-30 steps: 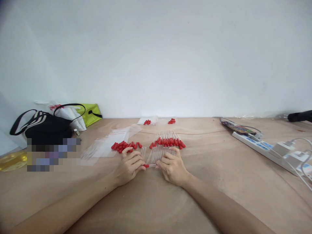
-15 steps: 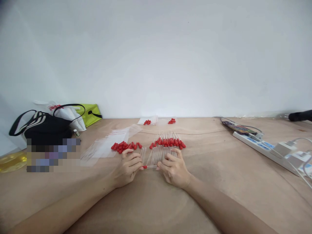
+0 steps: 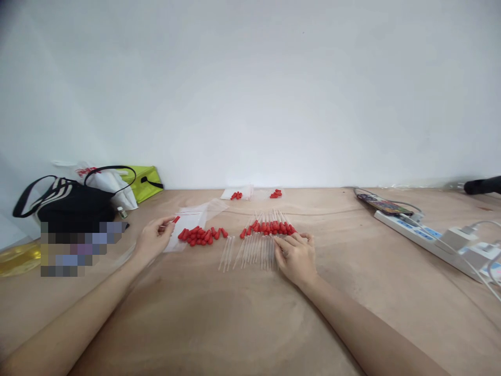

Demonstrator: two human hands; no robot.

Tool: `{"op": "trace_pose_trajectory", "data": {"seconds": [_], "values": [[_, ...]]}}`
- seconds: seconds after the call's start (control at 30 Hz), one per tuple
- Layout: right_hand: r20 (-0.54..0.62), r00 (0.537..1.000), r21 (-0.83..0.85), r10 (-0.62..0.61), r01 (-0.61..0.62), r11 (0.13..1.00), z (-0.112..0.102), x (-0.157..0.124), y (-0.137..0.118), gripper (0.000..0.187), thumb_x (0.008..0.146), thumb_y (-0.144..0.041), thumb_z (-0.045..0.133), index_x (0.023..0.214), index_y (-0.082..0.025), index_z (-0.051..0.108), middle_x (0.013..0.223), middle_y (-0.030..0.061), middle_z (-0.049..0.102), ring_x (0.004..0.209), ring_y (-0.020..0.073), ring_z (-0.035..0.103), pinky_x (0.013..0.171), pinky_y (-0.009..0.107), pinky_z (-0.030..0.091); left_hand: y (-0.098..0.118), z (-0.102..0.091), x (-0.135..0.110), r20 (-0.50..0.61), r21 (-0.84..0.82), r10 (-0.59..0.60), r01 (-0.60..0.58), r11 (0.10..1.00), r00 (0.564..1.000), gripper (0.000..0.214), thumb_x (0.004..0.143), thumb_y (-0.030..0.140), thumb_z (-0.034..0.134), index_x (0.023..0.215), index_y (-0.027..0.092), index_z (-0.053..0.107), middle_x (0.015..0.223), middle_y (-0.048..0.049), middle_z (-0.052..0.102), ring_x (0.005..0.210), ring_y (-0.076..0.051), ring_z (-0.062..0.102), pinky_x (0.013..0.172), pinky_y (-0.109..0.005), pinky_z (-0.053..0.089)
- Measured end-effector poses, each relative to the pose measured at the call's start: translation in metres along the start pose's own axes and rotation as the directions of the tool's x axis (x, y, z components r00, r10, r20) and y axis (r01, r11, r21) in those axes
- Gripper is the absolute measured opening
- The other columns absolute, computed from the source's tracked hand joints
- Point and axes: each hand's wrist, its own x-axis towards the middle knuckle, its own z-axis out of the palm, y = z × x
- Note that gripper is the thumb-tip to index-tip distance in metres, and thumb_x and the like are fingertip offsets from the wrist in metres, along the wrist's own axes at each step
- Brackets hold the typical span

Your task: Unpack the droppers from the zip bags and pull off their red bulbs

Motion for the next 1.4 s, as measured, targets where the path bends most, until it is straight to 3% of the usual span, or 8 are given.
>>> {"op": "trace_pose_trajectory", "data": {"seconds": [0.1, 0.3, 0.5, 0.63, 0.8, 0.93, 1.1, 1.4], "values": [[0.021, 1.0, -0.07, -0.002, 0.003, 0.998, 0.002, 0.0, -0.001, 0.023, 0.081, -0.02, 0.044, 0.077, -0.021, 0.066, 0.057, -0.0001, 0.061, 0.064, 0.0124, 0.052, 0.078, 0.031, 0.024, -0.018, 0.002, 0.01, 0.076, 0.076, -0.142, 0.137, 0.988, 0.987, 0.036, 0.072, 0.031, 0.046, 0.1, 0.013, 0.059, 0.08, -0.0061, 0.065, 0.07, -0.018, 0.061, 0.064, -0.026, 0.047], [0.148, 0.989, -0.063, -0.016, 0.025, 0.998, 0.003, 0.001, -0.003, 0.022, 0.081, -0.024, 0.044, 0.081, -0.023, 0.066, 0.063, 0.0005, 0.063, 0.069, 0.0142, 0.051, 0.081, 0.033, 0.022, -0.02, 0.01, 0.006, 0.174, 0.083, -0.118, 0.105, 0.991, 0.978, 0.025, 0.068, 0.037, 0.052, 0.078, 0.017, 0.064, 0.074, -0.0038, 0.068, 0.07, -0.018, 0.062, 0.065, -0.025, 0.047], [0.23, 0.972, -0.014, -0.038, 0.043, 0.999, -0.002, 0.002, -0.007, 0.032, 0.078, -0.046, 0.049, 0.09, -0.021, 0.065, 0.067, 0.0024, 0.063, 0.072, 0.0168, 0.051, 0.082, 0.036, 0.023, -0.014, 0.008, 0.002, 0.043, 0.14, -0.024, 0.018, 0.99, 0.999, 0.033, 0.072, 0.041, 0.047, 0.09, 0.017, 0.062, 0.088, -0.0065, 0.066, 0.081, -0.023, 0.059, 0.074, -0.033, 0.043], [0.199, 0.979, -0.008, -0.044, 0.046, 0.999, -0.003, 0.003, -0.008, 0.035, 0.078, -0.049, 0.048, 0.09, -0.021, 0.064, 0.072, 0.0036, 0.063, 0.075, 0.0178, 0.052, 0.081, 0.036, 0.024, 0.009, 0.007, -0.011, -0.122, 0.209, 0.269, -0.24, 0.948, 0.955, 0.025, 0.076, 0.037, 0.046, 0.08, 0.019, 0.063, 0.084, -0.0057, 0.064, 0.082, -0.023, 0.054, 0.076, -0.035, 0.039], [0.122, 0.981, -0.133, 0.153, -0.137, 0.982, -0.001, 0.001, -0.003, 0.027, 0.084, -0.037, 0.039, 0.081, -0.02, 0.06, 0.077, 0.0041, 0.063, 0.077, 0.0185, 0.054, 0.074, 0.034, 0.027, 0.064, 0.022, -0.03, 0.09, 0.155, 0.458, -0.467, 0.871, 0.884, 0.016, 0.073, 0.031, 0.053, 0.067, 0.022, 0.065, 0.085, -0.0043, 0.06, 0.084, -0.023, 0.051, 0.074, -0.038, 0.037], [0.105, 0.955, -0.23, 0.276, -0.247, 0.942, -0.001, -0.003, 0.001, 0.025, 0.085, -0.038, 0.037, 0.081, -0.018, 0.053, 0.073, 0.0047, 0.062, 0.073, 0.0198, 0.054, 0.067, 0.032, 0.027, 0.102, 0.045, -0.033, 0.269, 0.132, 0.447, -0.493, 0.86, 0.853, 0.013, 0.069, 0.032, 0.058, 0.065, 0.022, 0.066, 0.095, -0.0069, 0.058, 0.094, -0.027, 0.048, 0.076, -0.043, 0.035], [0.164, 0.94, -0.204, 0.298, -0.264, 0.943, 0.001, -0.005, 0.001, 0.023, 0.087, -0.036, 0.033, 0.082, -0.019, 0.047, 0.076, 0.0046, 0.064, 0.072, 0.0201, 0.055, 0.065, 0.032, 0.026, 0.124, 0.07, -0.025, 0.42, 0.186, 0.33, -0.436, 0.881, 0.845, 0.023, 0.066, 0.04, 0.059, 0.059, 0.019, 0.065, 0.096, -0.0122, 0.057, 0.101, -0.033, 0.043, 0.077, -0.047, 0.033], [0.197, 0.95, -0.093, 0.242, -0.228, 0.969, 0.005, -0.005, 0.003, 0.024, 0.088, -0.03, 0.028, 0.081, -0.019, 0.048, 0.081, 0.0034, 0.064, 0.078, 0.0188, 0.056, 0.075, 0.036, 0.029, 0.116, 0.07, -0.025, 0.319, 0.229, 0.268, -0.348, 0.909, 0.909, 0.019, 0.068, 0.03, 0.055, 0.057, 0.017, 0.063, 0.096, -0.0137, 0.058, 0.096, -0.034, 0.044, 0.073, -0.047, 0.033]]}}
